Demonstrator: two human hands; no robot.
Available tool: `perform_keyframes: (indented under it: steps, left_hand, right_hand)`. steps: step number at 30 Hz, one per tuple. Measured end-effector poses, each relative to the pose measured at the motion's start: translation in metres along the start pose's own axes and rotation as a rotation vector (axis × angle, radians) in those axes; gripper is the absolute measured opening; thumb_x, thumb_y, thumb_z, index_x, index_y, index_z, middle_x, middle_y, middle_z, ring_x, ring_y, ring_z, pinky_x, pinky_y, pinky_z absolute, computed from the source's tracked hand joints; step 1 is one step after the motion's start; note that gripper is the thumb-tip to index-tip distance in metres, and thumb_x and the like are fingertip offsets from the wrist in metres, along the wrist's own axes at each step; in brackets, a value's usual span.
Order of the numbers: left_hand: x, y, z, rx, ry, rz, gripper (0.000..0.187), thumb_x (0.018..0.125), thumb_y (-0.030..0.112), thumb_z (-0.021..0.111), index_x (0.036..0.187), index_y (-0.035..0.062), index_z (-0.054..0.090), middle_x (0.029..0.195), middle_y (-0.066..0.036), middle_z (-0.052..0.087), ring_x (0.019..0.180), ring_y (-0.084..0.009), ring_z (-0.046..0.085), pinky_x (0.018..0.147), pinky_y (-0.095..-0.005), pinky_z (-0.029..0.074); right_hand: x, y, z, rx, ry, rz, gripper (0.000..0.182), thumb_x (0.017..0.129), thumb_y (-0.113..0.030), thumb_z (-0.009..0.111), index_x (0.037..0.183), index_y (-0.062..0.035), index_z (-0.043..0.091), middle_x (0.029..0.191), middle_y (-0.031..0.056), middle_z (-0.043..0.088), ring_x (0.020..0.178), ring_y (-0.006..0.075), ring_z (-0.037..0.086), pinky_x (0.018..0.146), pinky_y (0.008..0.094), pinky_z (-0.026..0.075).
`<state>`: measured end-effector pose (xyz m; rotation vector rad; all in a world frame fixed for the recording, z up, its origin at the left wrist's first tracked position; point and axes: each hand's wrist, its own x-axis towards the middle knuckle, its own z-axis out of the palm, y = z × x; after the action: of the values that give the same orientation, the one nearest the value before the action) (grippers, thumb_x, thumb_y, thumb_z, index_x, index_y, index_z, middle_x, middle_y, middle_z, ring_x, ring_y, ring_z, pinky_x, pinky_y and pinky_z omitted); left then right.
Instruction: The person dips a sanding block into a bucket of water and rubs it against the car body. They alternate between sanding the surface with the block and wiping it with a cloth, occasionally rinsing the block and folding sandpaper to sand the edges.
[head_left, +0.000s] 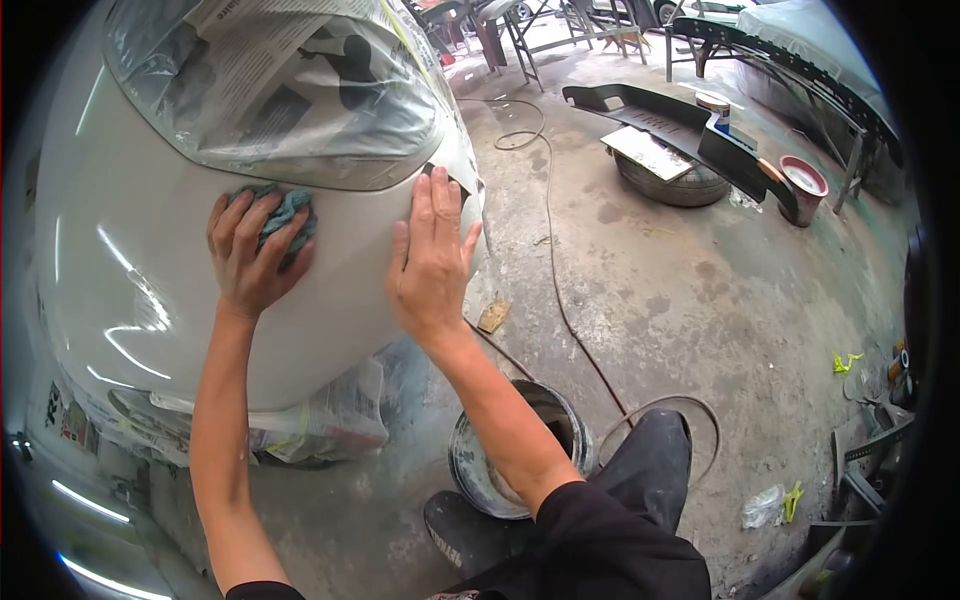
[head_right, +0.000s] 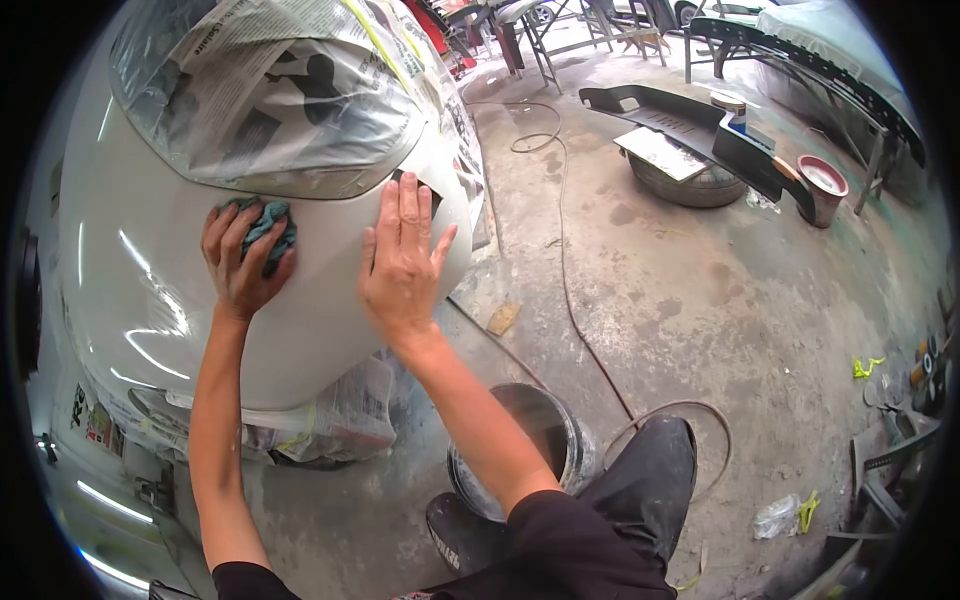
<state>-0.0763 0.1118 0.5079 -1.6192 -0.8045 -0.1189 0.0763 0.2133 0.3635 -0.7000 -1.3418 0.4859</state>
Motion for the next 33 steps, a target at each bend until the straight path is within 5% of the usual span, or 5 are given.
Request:
perform_keyframes:
  steps: [5, 9, 13, 28, 33]
  left_hand:
    - [0.001, 0.002, 0.0, 0.002, -0.006, 0.003, 0.036, 0.079, 0.026, 0.078, 0.113, 0.0194, 0.072, 0.133, -0.006, 0.058, 0.13, -0.0326, 0.048, 0.113, -0.0559, 0.039]
    - [0.0, 0.001, 0.001, 0.013, 0.009, 0.003, 0.036, 0.079, 0.028, 0.079, 0.114, 0.0212, 0.072, 0.133, -0.005, 0.058, 0.129, -0.0319, 0.048, 0.113, -0.0557, 0.04]
    - [-0.002, 0.003, 0.0, 0.005, -0.021, -0.015, 0.036, 0.078, 0.03, 0.08, 0.113, 0.025, 0.072, 0.132, -0.002, 0.059, 0.129, -0.03, 0.049, 0.112, -0.0543, 0.04]
    - [-0.002, 0.002, 0.002, 0.085, -0.01, 0.018, 0.036, 0.083, 0.033, 0.075, 0.117, 0.0227, 0.07, 0.133, -0.005, 0.06, 0.131, -0.0314, 0.049, 0.118, -0.055, 0.027]
    - [-0.003, 0.002, -0.001, 0.077, -0.033, 0.004, 0.036, 0.082, 0.034, 0.077, 0.116, 0.0244, 0.07, 0.132, -0.003, 0.06, 0.13, -0.0302, 0.05, 0.119, -0.0545, 0.027]
  right_hand:
    - [0.074, 0.037, -0.015, 0.365, -0.239, 0.254, 0.055, 0.108, -0.028, 0.043, 0.155, -0.0007, 0.039, 0.164, 0.0198, 0.033, 0.151, 0.0402, 0.031, 0.116, 0.0717, 0.021]
    - [0.024, 0.021, -0.022, 0.109, -0.075, -0.043, 0.05, 0.109, -0.028, 0.041, 0.147, 0.002, 0.046, 0.153, 0.0233, 0.047, 0.144, 0.0401, 0.042, 0.117, 0.0689, 0.023]
    - [0.098, 0.073, 0.001, 0.497, -0.2, 0.182, 0.049, 0.108, -0.028, 0.042, 0.146, 0.0026, 0.048, 0.152, 0.0232, 0.048, 0.143, 0.0391, 0.044, 0.117, 0.0676, 0.024]
    - [0.06, 0.073, -0.023, 0.357, -0.06, -0.173, 0.043, 0.108, -0.026, 0.041, 0.134, 0.0046, 0.057, 0.138, 0.0249, 0.059, 0.127, 0.0416, 0.056, 0.112, 0.0555, 0.034]
    - [0.098, 0.083, -0.013, 0.564, -0.228, 0.055, 0.044, 0.109, -0.029, 0.04, 0.136, 0.0009, 0.057, 0.143, 0.0217, 0.056, 0.137, 0.0385, 0.05, 0.115, 0.0627, 0.029]
